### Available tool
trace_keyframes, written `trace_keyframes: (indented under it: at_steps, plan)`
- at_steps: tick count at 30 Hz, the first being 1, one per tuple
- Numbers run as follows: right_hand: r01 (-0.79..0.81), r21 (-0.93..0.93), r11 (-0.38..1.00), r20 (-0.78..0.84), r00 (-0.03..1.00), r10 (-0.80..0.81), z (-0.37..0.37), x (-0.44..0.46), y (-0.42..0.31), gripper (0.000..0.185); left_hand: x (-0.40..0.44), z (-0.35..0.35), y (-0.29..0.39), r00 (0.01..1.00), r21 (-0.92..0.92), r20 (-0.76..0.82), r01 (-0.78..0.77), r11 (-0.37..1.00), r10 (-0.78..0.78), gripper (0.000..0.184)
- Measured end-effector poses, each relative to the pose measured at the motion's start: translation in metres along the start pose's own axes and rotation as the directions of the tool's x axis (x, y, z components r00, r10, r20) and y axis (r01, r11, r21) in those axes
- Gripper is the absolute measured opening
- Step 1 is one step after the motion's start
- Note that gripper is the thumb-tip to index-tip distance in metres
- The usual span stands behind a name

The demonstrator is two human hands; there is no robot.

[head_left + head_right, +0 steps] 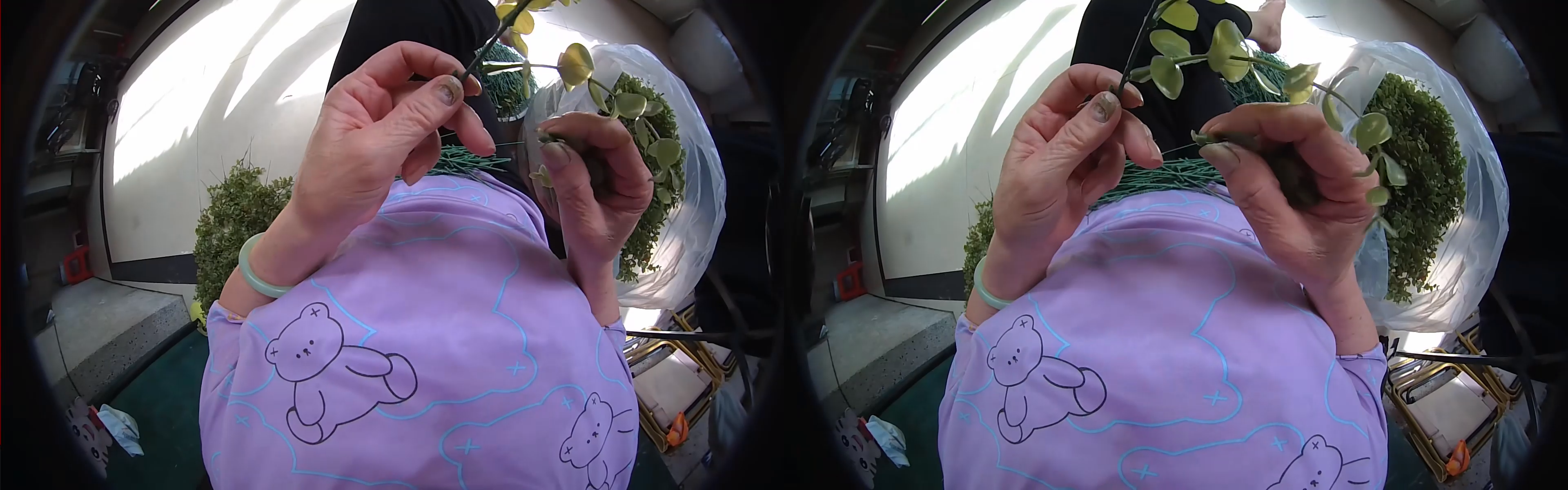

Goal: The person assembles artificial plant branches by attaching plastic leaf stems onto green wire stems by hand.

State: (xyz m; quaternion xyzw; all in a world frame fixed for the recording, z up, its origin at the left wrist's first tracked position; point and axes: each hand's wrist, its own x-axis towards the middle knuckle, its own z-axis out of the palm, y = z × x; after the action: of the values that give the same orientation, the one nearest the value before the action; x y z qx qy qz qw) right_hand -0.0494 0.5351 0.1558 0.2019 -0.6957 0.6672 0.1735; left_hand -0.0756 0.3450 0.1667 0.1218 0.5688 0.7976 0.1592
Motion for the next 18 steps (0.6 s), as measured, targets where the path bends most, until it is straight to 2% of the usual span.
trace_keyframes:
  at_steps: [3,6,9,11,13,15,16,18]
  plan:
    - [-0.079,-0.061,0.995,-0.002,0.997,0.079,0.0,-0.003,-0.003,0.014,0.001,-0.003,-0.002,0.998,-0.013,0.025,0.063,0.998,-0.063,0.025]
    - [-0.137,-0.045,0.99,-0.027,0.99,0.136,0.004,-0.002,-0.005,0.008,0.005,-0.013,-0.002,0.973,-0.341,0.154,0.216,0.915,-0.173,0.029]
    - [-0.237,0.071,0.969,0.039,0.971,0.235,0.002,0.0,0.0,0.005,0.007,-0.007,-0.003,0.96,-0.393,0.132,0.28,0.876,-0.248,0.033]
    - [-0.353,0.204,0.913,0.121,0.935,0.334,0.0,0.002,0.002,0.009,0.007,-0.001,-0.003,0.968,-0.343,0.135,0.247,0.906,-0.213,0.031]
    - [-0.488,0.36,0.795,0.219,0.873,0.436,-0.002,0.002,0.001,0.013,0.006,0.004,-0.002,0.977,-0.265,0.119,0.205,0.942,-0.179,0.028]
    - [-0.509,0.427,0.747,0.279,0.86,0.427,-0.003,0.003,0.004,0.015,0.004,0.008,0.0,0.986,-0.152,0.084,0.157,0.976,-0.145,0.025]
    - [-0.522,0.458,0.72,0.309,0.853,0.421,-0.003,0.003,0.005,0.015,0.003,0.008,0.001,0.985,-0.157,0.102,0.155,0.975,-0.141,0.024]
    - [-0.5,0.445,0.743,0.271,0.866,0.421,-0.001,0.001,0.005,0.017,0.002,0.008,0.002,0.982,-0.166,0.137,0.151,0.975,-0.129,0.022]
